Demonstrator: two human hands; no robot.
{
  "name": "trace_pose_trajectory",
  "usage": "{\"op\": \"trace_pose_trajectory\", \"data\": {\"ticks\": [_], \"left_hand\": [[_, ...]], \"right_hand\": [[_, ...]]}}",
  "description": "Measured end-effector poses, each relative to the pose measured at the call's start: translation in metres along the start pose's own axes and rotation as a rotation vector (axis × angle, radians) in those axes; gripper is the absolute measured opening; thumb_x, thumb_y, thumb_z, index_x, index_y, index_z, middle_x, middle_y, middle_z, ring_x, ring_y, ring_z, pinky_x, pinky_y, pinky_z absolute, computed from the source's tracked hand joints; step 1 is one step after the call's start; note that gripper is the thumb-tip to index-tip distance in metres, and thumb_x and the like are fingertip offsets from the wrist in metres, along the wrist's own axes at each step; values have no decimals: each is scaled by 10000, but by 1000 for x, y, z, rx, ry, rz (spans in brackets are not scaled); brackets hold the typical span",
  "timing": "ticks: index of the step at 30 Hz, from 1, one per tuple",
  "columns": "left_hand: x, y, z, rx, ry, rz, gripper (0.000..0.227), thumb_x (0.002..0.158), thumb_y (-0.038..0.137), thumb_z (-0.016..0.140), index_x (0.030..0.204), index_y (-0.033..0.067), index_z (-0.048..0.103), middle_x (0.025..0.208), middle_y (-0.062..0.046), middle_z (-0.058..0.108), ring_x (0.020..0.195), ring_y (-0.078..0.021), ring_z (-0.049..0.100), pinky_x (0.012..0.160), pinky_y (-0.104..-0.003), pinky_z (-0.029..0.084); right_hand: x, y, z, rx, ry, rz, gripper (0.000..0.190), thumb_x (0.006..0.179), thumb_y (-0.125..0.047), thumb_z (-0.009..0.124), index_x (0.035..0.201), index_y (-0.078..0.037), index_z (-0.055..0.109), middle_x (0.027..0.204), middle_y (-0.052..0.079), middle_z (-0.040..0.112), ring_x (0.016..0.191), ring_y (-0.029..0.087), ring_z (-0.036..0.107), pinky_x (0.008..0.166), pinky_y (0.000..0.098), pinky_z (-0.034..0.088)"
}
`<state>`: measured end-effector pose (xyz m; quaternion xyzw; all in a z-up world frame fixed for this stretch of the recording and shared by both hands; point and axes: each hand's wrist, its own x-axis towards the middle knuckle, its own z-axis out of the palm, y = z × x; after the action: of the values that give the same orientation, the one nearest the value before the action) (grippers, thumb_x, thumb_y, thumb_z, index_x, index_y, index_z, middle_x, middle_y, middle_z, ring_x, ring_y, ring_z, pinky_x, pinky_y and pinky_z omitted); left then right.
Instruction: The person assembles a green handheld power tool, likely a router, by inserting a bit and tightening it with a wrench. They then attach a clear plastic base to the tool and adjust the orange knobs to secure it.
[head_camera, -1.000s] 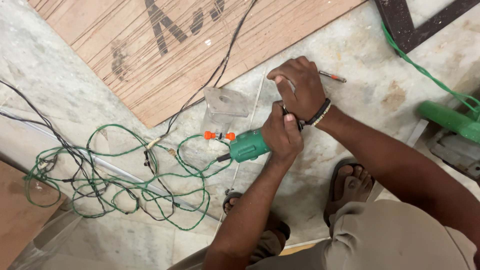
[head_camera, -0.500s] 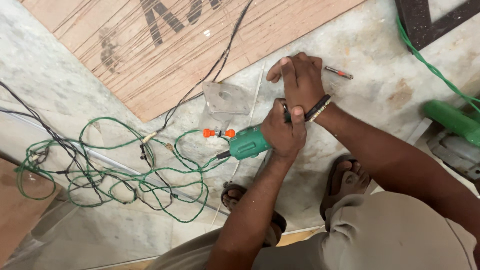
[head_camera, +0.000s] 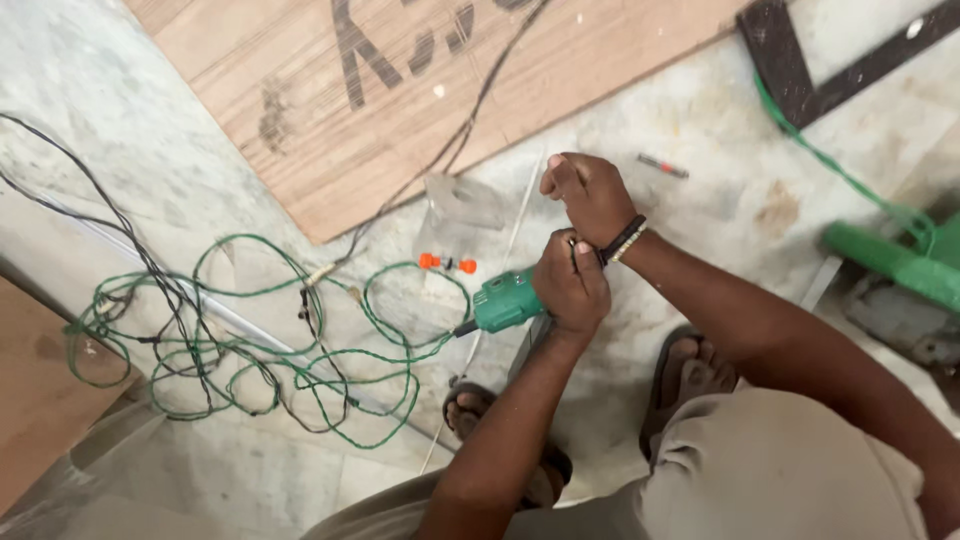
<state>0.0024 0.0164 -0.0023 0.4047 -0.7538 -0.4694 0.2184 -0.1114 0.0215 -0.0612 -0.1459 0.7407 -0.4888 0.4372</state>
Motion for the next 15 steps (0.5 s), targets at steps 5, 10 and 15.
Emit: {"op": "trace_pose_trajectory", "data": {"ticks": [5, 10, 15], "left_hand": [[-13, -16, 3, -87, -16, 47, 233, 1108, 220, 449, 1048, 36, 577, 908, -146, 627, 812, -382, 625, 732, -465, 497], [-19, -9, -1, -44, -10, 75, 227, 1099, 218, 459, 1039, 56, 606, 854, -126, 625, 768, -333, 638, 703, -438, 496], [-21, -7, -4, -68, -17, 16, 239, 1125, 247, 454, 1075, 85, 621, 860, -95, 670, 777, -277, 677, 720, -397, 522]], "right_hand": [[-30, 14, -10, 54, -35, -25, 425, 1119, -306, 471, 855, -29, 655, 721, 30, 554, 688, 116, 488, 659, 290, 438], [-52, 8, -24, -132, -51, -373, 362, 1177, -290, 427, 988, -50, 619, 837, 64, 614, 790, 175, 570, 760, 320, 490], [-61, -15, -56, -427, -68, -386, 226, 1099, -218, 518, 1111, -20, 625, 833, 109, 695, 755, 257, 700, 686, 361, 536]]}}
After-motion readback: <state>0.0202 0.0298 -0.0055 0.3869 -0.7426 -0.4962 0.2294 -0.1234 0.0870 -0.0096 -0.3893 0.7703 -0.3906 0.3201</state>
